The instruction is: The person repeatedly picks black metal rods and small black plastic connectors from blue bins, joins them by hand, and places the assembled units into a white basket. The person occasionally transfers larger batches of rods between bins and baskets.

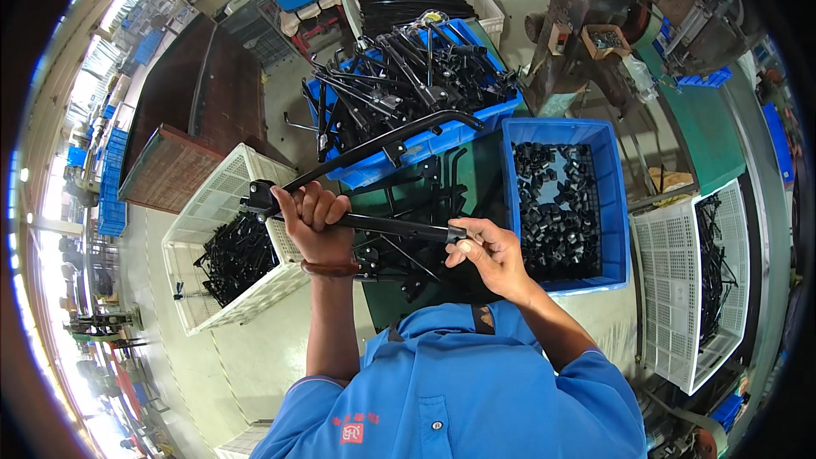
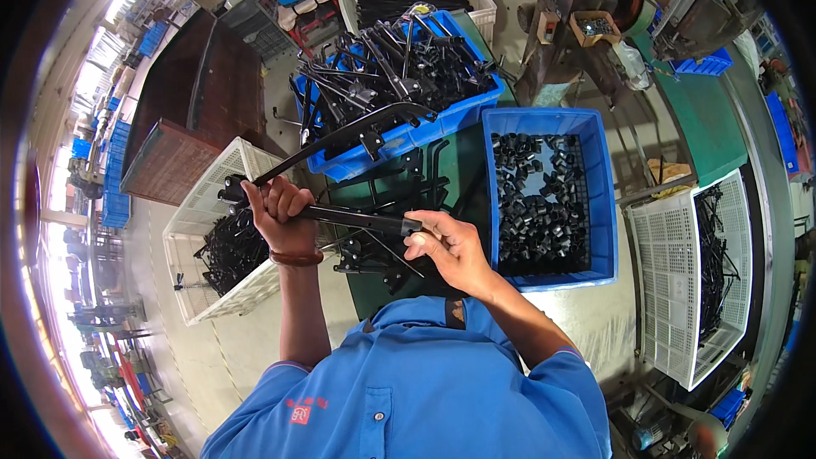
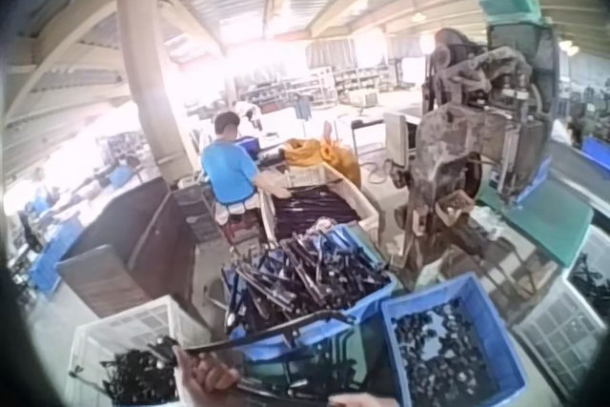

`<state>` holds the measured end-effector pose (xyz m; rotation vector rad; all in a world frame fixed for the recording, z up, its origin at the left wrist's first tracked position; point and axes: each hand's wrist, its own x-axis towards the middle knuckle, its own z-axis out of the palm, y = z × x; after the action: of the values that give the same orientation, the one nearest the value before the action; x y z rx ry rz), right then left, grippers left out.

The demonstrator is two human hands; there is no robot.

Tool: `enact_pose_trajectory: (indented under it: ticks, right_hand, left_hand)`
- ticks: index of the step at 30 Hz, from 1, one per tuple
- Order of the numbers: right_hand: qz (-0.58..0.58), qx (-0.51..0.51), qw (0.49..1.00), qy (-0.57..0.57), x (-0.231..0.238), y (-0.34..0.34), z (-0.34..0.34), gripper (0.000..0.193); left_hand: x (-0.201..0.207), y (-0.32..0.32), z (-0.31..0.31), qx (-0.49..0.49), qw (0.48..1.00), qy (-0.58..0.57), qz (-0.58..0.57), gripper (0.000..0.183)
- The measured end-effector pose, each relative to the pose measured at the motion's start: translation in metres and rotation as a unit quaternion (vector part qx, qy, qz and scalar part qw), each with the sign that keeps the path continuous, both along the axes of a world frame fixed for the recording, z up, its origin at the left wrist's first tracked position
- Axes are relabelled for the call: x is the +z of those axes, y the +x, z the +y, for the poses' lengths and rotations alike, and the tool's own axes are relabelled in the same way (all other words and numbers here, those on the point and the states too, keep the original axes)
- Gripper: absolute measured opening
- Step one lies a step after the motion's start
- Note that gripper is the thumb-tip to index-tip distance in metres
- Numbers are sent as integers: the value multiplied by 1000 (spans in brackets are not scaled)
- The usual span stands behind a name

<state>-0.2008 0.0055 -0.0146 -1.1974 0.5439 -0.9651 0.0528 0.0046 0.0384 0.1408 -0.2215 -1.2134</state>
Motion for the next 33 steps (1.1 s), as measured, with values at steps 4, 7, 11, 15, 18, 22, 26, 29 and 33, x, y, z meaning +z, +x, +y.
enact_pose_trajectory:
  ticks: [4, 7, 11, 15, 18, 22, 26, 29, 33]
  right_hand:
    - [-28, 5, 1000, 8, -4, 0, -14, 40]
    - [-70, -36, 996, 30, -1, -6, -35, 56]
    - [50, -219, 973, 51, -13, -51, -56, 53]
    - [105, -278, 943, 153, -67, -99, -46, 42]
    - [118, -283, 934, 185, -97, -119, -32, 38]
    - [233, -308, 915, 118, -122, -152, -24, 32]
    - [494, -296, 817, -26, -150, -179, -49, 28]
    - [611, -267, 733, -132, -162, -171, -85, 29]
    - [693, -225, 657, -195, -212, -157, -143, 24]
  left_hand:
    - [14, -6, -12, 41, 996, 10, -80, 48]
    - [38, -12, -37, 99, 982, 23, -161, 48]
    - [62, 4, -99, 192, 815, 4, -547, 20]
    - [55, 8, -199, 183, 253, -264, -913, 25]
    - [12, 5, -235, 77, 114, -248, -959, 24]
    - [-41, 36, -258, 3, 117, -201, -973, 29]
    - [-41, 28, -239, -15, 148, -162, -976, 35]
    - [-36, 16, -216, 41, 223, -135, -965, 40]
    - [-37, -20, -160, 195, 397, -123, -889, 41]
